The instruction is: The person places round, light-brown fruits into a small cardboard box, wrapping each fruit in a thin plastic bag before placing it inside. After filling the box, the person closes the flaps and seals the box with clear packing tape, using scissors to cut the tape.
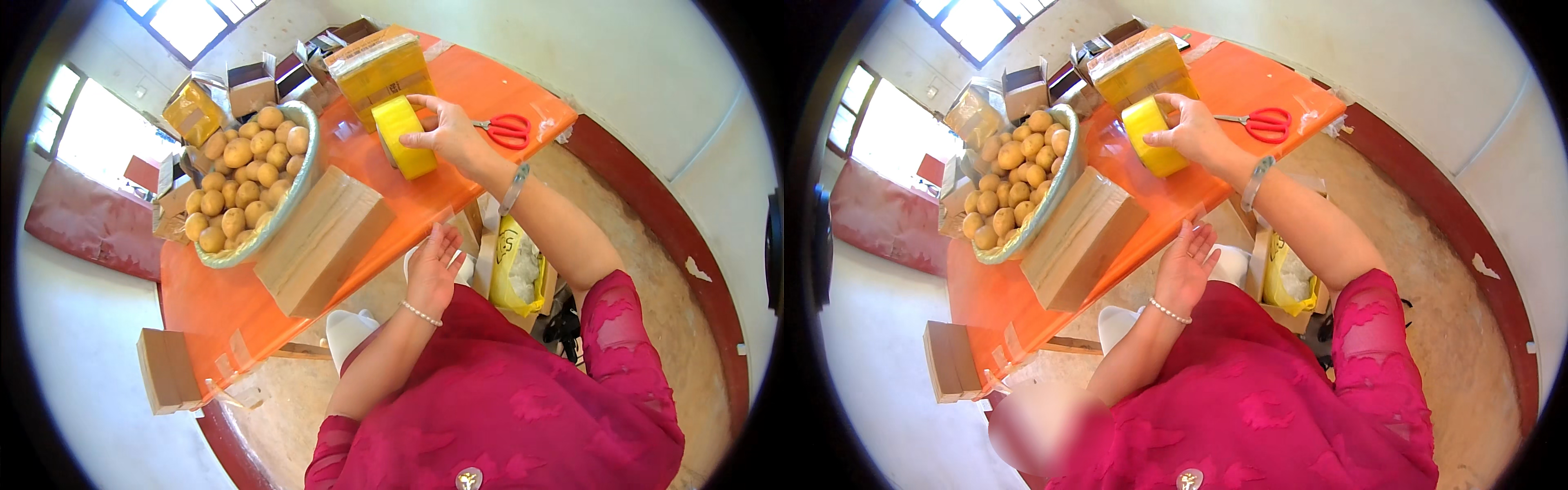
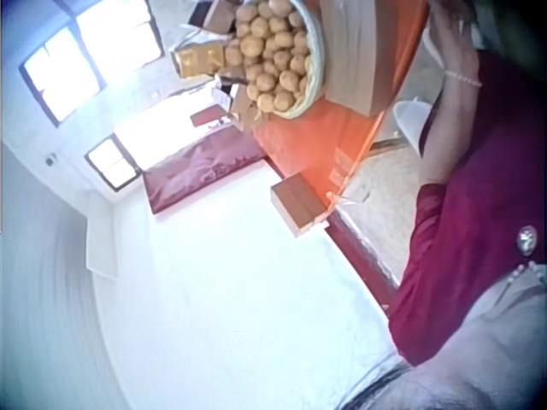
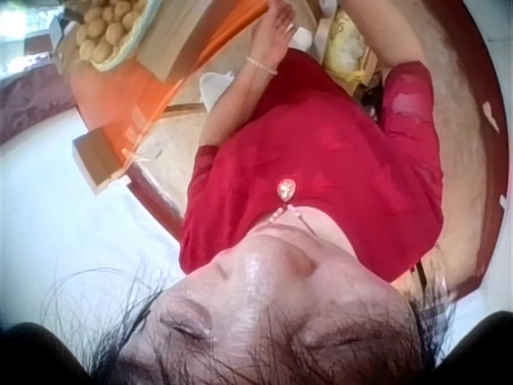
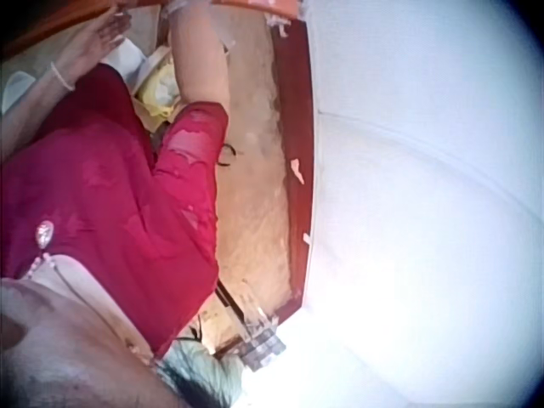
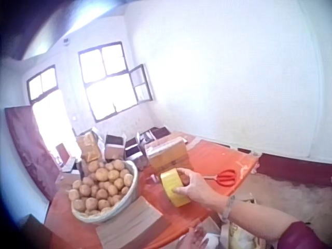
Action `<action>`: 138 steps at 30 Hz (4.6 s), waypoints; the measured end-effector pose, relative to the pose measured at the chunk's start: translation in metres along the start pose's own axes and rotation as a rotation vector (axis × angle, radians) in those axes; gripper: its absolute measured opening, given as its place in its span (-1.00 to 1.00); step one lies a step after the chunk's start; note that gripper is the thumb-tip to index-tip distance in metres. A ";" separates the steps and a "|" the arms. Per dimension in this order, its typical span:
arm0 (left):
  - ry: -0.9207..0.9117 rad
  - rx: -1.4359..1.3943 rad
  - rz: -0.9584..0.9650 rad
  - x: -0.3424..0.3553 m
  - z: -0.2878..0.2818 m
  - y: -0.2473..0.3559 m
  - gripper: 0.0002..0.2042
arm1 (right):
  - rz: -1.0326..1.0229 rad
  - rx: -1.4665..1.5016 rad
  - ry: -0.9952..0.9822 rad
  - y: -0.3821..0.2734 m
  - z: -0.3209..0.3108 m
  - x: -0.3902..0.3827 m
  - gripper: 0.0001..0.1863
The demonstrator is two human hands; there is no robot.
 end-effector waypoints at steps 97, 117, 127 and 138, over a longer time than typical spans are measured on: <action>-0.078 0.531 0.322 -0.053 -0.058 -0.026 -0.77 | -0.205 -0.438 0.122 0.042 -0.022 0.014 -0.37; -0.066 0.493 0.353 -0.048 -0.060 -0.038 -0.80 | -0.161 -1.531 0.154 0.018 -0.124 -0.012 -0.60; -0.088 0.623 0.328 -0.050 -0.063 -0.028 -0.78 | 0.207 -0.392 0.091 0.000 -0.127 -0.087 -0.33; 0.011 0.319 0.269 -0.056 -0.054 -0.027 -0.84 | 0.619 -0.511 -0.409 -0.020 -0.097 -0.140 -0.44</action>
Point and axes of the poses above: each hand's wrist, its own x-axis towards the middle knuckle, its own z-axis out of the palm, y = z × x, the point moved 1 cm from there along x, towards the middle knuckle, and after that the axes turned 13 degrees about z, right-handed, at the moved point
